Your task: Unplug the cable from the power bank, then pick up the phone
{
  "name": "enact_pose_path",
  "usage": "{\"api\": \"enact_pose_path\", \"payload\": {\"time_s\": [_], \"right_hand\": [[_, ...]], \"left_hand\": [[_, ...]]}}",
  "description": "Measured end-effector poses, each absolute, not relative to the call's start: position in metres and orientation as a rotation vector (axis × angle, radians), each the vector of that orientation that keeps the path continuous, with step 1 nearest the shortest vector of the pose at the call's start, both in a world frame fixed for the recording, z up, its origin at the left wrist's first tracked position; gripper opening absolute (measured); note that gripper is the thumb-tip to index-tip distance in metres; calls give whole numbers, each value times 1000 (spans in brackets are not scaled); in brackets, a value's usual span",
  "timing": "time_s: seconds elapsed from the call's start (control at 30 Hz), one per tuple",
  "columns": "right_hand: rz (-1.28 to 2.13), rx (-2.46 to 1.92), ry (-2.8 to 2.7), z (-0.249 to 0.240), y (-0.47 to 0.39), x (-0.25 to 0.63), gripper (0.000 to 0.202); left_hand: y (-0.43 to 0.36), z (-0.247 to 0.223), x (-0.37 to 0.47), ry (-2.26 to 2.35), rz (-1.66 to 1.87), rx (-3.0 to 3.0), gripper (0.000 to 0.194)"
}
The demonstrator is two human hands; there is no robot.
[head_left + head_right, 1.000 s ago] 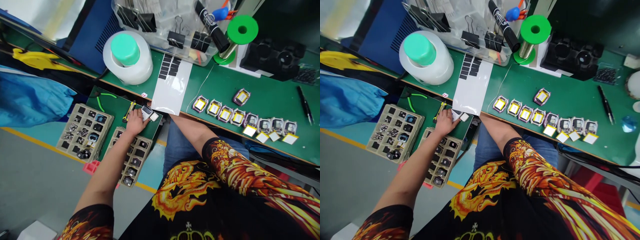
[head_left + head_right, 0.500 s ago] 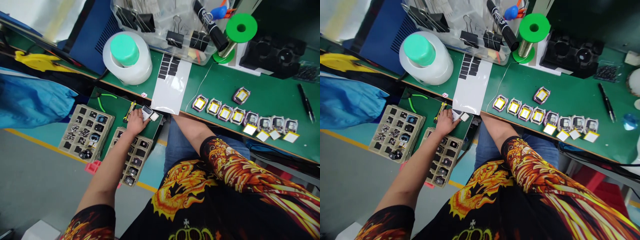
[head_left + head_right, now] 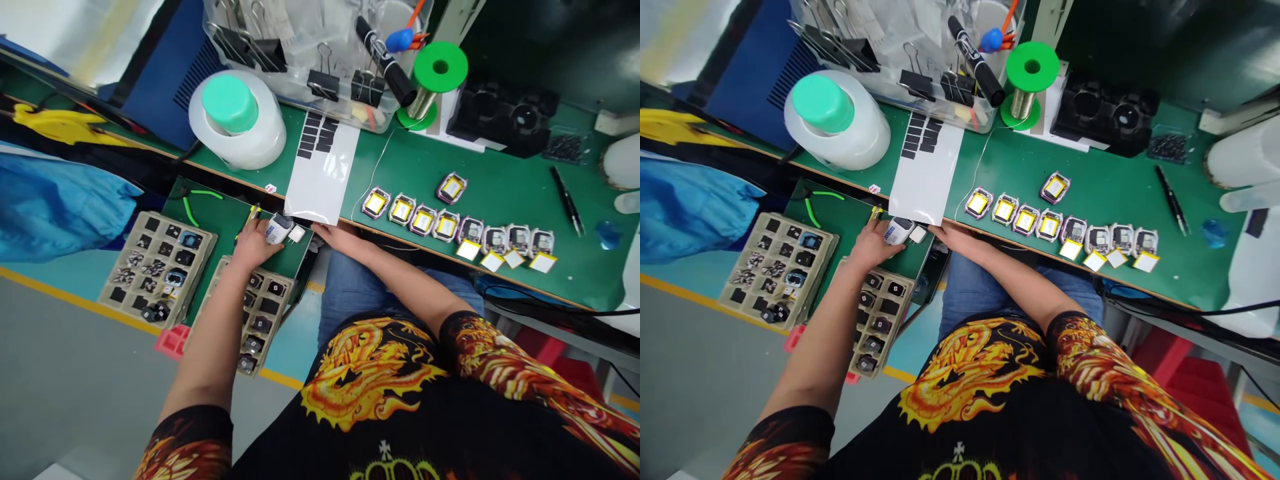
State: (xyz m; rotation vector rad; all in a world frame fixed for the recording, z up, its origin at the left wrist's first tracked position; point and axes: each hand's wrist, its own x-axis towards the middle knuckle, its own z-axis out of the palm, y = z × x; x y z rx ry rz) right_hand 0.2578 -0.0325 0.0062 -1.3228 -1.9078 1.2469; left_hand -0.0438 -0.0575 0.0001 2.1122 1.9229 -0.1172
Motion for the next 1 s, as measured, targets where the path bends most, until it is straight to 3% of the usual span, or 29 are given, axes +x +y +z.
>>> {"api": "enact_pose_path", "payload": {"time_s": [0.17,0.37,0.7,1.0], "right_hand": [[1415,-1351,-1722,5,-66,277,29],[1716,-1344,-1379,21,-94,297,37],[1736,-1406,-1278,41,-141,351,40],[1507,-1447,-1227,73,-155,358,38]], "left_hand": [[-71,16,1,2022,49,2187,54],[-77,5,60,2034,-113,2246,49],[-71,-7,61,2065,16,2059,41],[-146,55,125,1505,831,1828,37]]}}
